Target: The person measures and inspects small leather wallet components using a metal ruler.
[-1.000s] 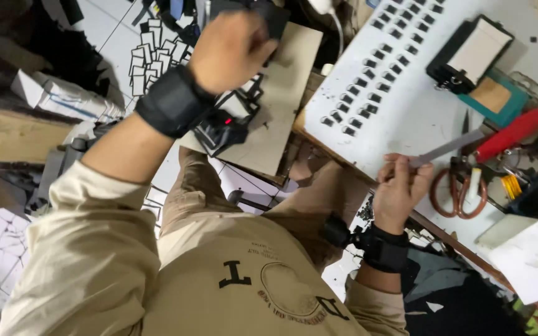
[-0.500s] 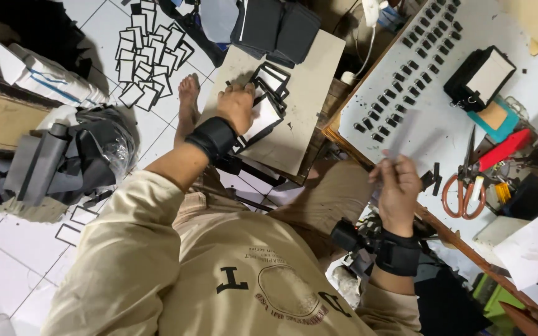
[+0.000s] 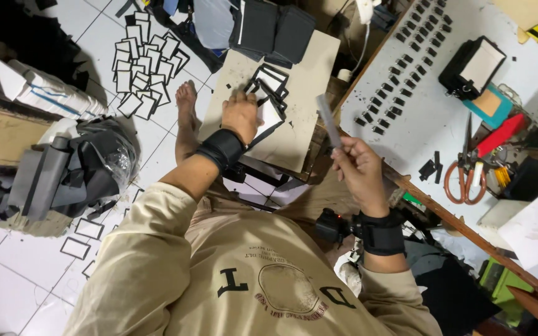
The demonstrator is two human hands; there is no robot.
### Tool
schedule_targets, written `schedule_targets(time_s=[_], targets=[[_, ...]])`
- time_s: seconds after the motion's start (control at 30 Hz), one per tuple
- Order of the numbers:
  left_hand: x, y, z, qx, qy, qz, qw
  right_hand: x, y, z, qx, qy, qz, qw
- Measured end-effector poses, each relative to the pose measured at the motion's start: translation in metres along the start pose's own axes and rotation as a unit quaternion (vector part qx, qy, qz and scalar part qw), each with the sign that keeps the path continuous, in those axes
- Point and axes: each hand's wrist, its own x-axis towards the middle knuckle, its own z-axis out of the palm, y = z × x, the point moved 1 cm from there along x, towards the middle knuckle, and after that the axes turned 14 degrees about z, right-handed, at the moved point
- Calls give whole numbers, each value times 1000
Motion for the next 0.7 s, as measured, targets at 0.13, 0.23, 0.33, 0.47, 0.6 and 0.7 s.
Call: schedule_targets(time_s=[0.13, 0.23, 0.33, 0.47, 0.6, 0.7], targets=[[-1, -3, 5, 9, 50, -5, 999, -2, 4, 1, -61, 15, -23, 998], [-3, 1, 6, 26, 66, -1, 997, 2, 17, -3, -59, 10, -36, 998], [-1, -5, 19, 49, 85, -1, 995, -1, 15, -2, -61, 8, -42, 997], [6, -13, 18, 4, 25, -45, 999, -2, 24, -2, -61, 3, -40, 997], [6, -11, 9, 6, 23, -47, 999, -10, 13, -1, -67, -6, -82, 994], [-7, -1, -8, -32, 43, -1, 999, -14, 8, -6, -97, 24, -89, 991]])
